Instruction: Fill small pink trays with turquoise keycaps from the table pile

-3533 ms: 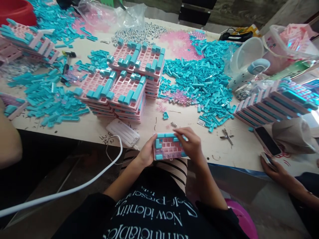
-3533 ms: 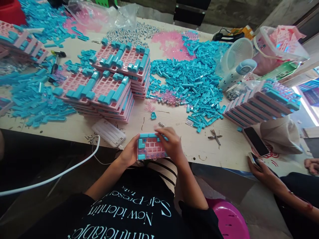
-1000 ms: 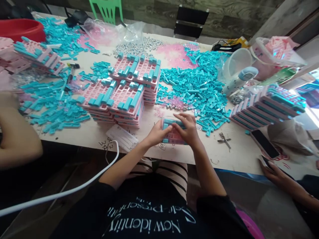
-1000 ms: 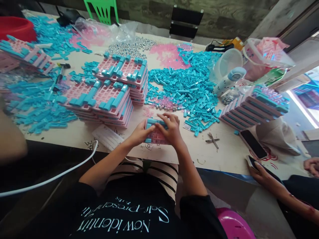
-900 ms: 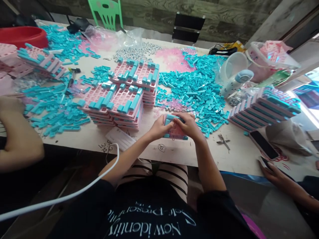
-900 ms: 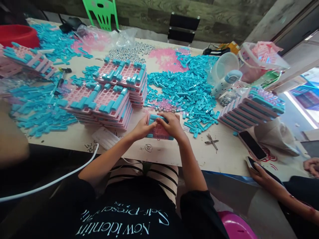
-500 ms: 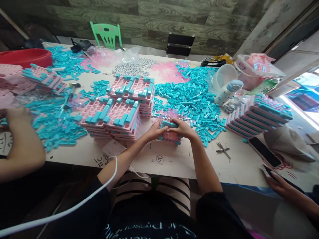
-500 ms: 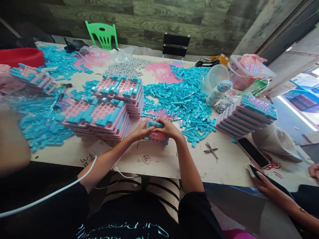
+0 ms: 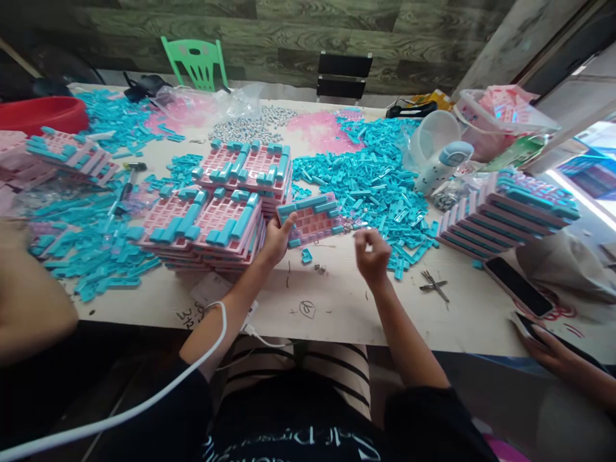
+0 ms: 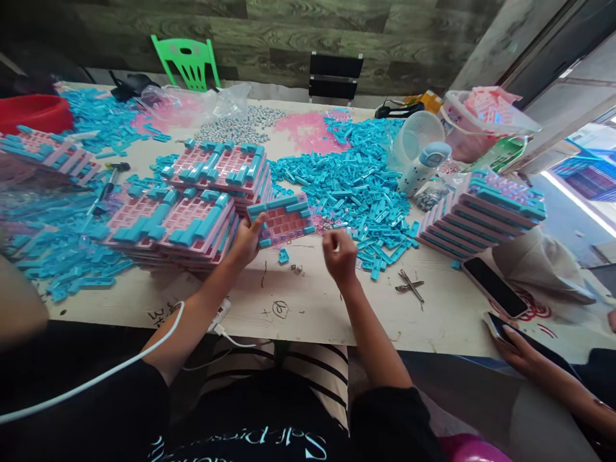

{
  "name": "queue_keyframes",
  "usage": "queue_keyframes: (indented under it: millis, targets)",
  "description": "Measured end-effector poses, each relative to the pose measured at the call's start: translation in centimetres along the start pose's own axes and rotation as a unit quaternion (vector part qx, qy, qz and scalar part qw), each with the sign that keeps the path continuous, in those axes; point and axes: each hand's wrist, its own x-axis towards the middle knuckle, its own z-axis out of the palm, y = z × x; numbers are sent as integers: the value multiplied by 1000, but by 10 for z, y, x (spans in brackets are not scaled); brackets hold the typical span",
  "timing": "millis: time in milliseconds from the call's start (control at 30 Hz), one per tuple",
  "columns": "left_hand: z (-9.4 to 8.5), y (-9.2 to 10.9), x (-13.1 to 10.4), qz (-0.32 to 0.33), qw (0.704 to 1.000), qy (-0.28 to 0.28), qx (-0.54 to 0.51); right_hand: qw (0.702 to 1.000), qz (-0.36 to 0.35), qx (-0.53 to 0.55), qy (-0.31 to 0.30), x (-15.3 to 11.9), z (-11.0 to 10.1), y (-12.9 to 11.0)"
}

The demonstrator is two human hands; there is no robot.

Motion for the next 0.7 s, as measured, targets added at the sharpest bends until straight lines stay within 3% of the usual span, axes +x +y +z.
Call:
queue_keyframes:
  millis: [100, 233, 333, 433, 567, 700]
  targets:
    - [2, 0, -2, -4, 1000, 18, -10, 971, -75, -77, -212, -27, 21, -2]
    - [-2, -5, -6, -20, 1000, 17, -1, 924, -77, -177, -330, -39, 44, 4]
    - [-7, -7, -10, -74, 994, -54, 56, 922, -36, -193, -333, -31, 37, 24]
    - [-8, -4, -16, -136, 966, -178, 133, 937, -16, -174, -304, -22, 21, 45]
    - [-5, 0, -25, -135, 886, -348, 277, 941, 24, -144, -304, -15, 10, 53]
    - [-5, -2, -28, -83, 796, -425, 422, 927, -32, -132, -348, -3, 14, 48]
